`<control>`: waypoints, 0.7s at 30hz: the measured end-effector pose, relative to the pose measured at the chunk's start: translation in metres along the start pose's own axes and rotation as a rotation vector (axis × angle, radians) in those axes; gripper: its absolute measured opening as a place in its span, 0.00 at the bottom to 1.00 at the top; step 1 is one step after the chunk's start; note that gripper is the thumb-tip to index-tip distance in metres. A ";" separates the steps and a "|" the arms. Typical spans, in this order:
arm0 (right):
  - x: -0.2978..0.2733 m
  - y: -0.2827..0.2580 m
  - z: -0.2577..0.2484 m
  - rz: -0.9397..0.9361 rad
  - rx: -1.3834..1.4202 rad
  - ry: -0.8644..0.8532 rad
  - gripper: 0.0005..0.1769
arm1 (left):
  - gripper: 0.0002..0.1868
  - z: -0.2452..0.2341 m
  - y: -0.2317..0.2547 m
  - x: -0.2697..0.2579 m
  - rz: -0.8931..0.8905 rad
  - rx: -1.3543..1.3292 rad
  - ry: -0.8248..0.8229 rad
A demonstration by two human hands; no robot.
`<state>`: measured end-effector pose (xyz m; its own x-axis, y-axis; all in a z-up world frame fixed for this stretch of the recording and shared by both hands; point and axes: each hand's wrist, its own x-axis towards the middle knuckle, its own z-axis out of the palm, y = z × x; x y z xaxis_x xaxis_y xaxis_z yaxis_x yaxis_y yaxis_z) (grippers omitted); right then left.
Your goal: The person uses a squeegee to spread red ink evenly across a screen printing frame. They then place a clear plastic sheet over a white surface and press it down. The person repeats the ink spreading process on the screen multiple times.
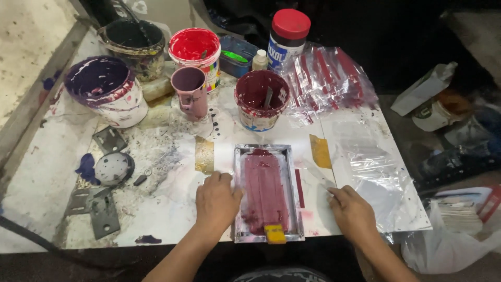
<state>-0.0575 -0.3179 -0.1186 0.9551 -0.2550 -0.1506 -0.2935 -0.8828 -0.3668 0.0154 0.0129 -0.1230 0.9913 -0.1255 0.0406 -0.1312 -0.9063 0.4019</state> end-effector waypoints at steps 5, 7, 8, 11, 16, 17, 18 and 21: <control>-0.002 0.013 0.012 -0.019 -0.019 -0.003 0.24 | 0.14 -0.039 0.033 -0.005 -0.346 -0.166 -0.264; -0.001 0.025 0.021 -0.040 -0.011 0.037 0.23 | 0.14 -0.045 0.039 -0.005 -0.418 -0.205 -0.318; 0.001 0.032 0.026 -0.093 -0.008 0.081 0.22 | 0.15 -0.042 0.038 -0.004 -0.426 -0.210 -0.314; 0.001 0.041 0.034 -0.155 -0.009 0.149 0.21 | 0.16 -0.029 0.034 0.000 -0.430 -0.188 -0.317; 0.001 0.047 0.044 -0.159 -0.057 0.180 0.21 | 0.14 -0.022 0.033 0.005 -0.415 -0.165 -0.328; 0.002 0.046 0.043 -0.123 -0.067 0.149 0.21 | 0.14 -0.021 0.033 0.006 -0.404 -0.159 -0.330; 0.002 0.044 0.043 -0.087 -0.078 0.119 0.22 | 0.15 -0.021 0.032 0.006 -0.393 -0.154 -0.332; 0.000 0.044 0.043 -0.179 -0.039 0.209 0.20 | 0.13 -0.008 0.024 0.010 -0.363 -0.142 -0.315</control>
<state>-0.0719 -0.3401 -0.1740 0.9803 -0.1657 0.1072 -0.1215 -0.9347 -0.3340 0.0224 -0.0066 -0.1059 0.9175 0.0521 -0.3943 0.2462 -0.8529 0.4604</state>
